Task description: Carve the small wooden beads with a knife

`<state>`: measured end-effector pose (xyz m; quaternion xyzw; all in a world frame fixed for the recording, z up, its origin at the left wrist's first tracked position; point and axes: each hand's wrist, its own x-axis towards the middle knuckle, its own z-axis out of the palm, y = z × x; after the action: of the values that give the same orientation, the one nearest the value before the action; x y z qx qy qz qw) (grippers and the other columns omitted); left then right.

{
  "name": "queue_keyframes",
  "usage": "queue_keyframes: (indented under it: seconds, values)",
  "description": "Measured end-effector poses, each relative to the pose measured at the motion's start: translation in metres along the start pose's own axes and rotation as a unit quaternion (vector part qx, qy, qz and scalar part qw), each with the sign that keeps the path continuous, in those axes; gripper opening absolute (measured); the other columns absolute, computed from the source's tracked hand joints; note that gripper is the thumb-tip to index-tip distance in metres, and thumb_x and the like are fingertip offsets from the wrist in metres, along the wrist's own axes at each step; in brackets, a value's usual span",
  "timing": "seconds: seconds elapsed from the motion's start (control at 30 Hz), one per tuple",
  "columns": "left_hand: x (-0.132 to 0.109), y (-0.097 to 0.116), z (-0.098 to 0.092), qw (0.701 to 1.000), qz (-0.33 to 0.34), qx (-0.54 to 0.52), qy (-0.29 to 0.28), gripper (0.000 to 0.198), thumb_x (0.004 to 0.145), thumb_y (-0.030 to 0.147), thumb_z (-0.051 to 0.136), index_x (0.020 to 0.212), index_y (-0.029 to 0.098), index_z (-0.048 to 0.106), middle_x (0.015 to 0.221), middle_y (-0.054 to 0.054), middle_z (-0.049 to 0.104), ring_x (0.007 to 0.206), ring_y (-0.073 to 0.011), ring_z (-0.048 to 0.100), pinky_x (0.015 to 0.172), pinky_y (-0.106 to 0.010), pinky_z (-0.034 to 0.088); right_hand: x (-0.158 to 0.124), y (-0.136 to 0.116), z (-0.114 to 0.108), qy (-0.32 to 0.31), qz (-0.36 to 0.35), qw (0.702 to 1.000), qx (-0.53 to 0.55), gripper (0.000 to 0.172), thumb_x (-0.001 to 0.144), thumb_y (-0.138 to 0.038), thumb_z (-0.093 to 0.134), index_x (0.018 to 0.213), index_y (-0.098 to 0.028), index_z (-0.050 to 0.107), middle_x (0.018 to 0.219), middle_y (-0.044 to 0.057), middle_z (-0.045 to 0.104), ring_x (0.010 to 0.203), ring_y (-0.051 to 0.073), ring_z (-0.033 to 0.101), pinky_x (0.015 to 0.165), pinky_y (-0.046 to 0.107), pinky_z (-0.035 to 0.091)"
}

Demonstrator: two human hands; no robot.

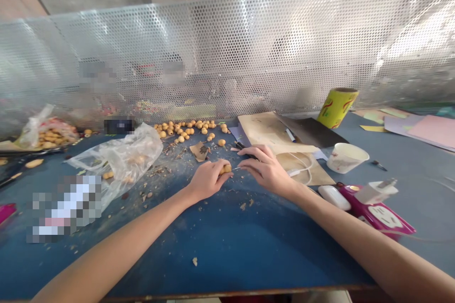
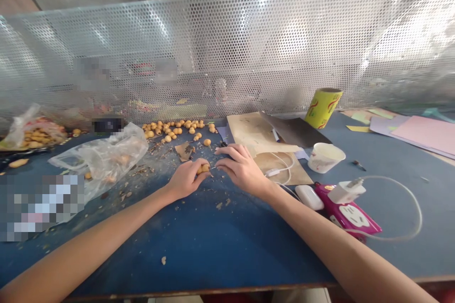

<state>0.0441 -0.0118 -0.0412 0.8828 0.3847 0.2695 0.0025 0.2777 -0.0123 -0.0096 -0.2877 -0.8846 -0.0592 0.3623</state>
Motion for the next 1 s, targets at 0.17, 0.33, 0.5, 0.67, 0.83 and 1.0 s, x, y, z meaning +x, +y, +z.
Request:
queue_keyframes:
  seconds: [0.17, 0.33, 0.5, 0.67, 0.83, 1.0]
  values:
    - [-0.0003, -0.0001, 0.0004, 1.000, 0.003, 0.000, 0.002, 0.022, 0.098, 0.039, 0.042, 0.104, 0.020, 0.050, 0.073, 0.000, 0.063, 0.063, -0.0165, 0.059, 0.059, -0.027, 0.038, -0.0002, -0.0003, 0.0008, -0.009, -0.010, 1.000, -0.006, 0.016, 0.094, -0.022, 0.057, 0.099, -0.026, 0.071, 0.123, 0.003, 0.063, 0.116, 0.024, 0.050, 0.097, 0.045, 0.045]
    - [-0.0016, -0.0030, 0.0018, 1.000, -0.004, -0.003, 0.010, 0.023, 0.099, 0.042, 0.040, 0.104, 0.021, 0.049, 0.072, 0.000, 0.062, 0.063, -0.0169, 0.059, 0.060, -0.026, 0.039, 0.0005, -0.0050, -0.0006, 0.000, 0.007, 1.000, -0.013, 0.014, 0.094, -0.025, 0.057, 0.095, -0.025, 0.071, 0.106, 0.002, 0.071, 0.100, 0.020, 0.058, 0.089, 0.038, 0.043]
    - [-0.0015, -0.0038, 0.0027, 1.000, -0.007, -0.009, 0.005, 0.025, 0.099, 0.043, 0.040, 0.104, 0.020, 0.049, 0.069, 0.001, 0.060, 0.060, -0.0161, 0.056, 0.057, -0.025, 0.037, 0.0011, -0.0068, -0.0002, 0.006, 0.015, 1.000, -0.013, 0.015, 0.095, -0.025, 0.056, 0.094, -0.024, 0.071, 0.101, 0.002, 0.072, 0.092, 0.018, 0.062, 0.085, 0.036, 0.042]
    - [-0.0012, -0.0028, 0.0020, 1.000, -0.002, -0.002, 0.007, 0.024, 0.099, 0.043, 0.039, 0.104, 0.020, 0.049, 0.069, 0.001, 0.060, 0.059, -0.0161, 0.056, 0.058, -0.025, 0.037, -0.0010, -0.0031, 0.0027, 0.002, 0.016, 1.000, -0.008, 0.016, 0.095, -0.023, 0.055, 0.096, -0.024, 0.071, 0.100, 0.002, 0.073, 0.090, 0.017, 0.064, 0.083, 0.035, 0.044]
    - [-0.0013, -0.0034, 0.0021, 1.000, 0.001, 0.004, 0.012, 0.025, 0.099, 0.042, 0.040, 0.104, 0.020, 0.049, 0.068, 0.001, 0.060, 0.059, -0.0162, 0.057, 0.058, -0.026, 0.037, -0.0035, -0.0018, 0.0048, -0.009, 0.000, 1.000, 0.004, 0.015, 0.094, -0.026, 0.056, 0.095, -0.023, 0.071, 0.088, 0.002, 0.074, 0.080, 0.016, 0.065, 0.078, 0.033, 0.047]
    - [-0.0011, -0.0024, 0.0025, 1.000, 0.011, 0.019, 0.006, 0.023, 0.099, 0.040, 0.041, 0.106, 0.020, 0.048, 0.076, -0.001, 0.064, 0.064, -0.0171, 0.060, 0.059, -0.027, 0.039, -0.0031, -0.0052, 0.0087, -0.019, -0.019, 1.000, 0.002, 0.018, 0.096, -0.029, 0.054, 0.094, -0.021, 0.070, 0.082, 0.003, 0.073, 0.076, 0.016, 0.065, 0.075, 0.031, 0.049]
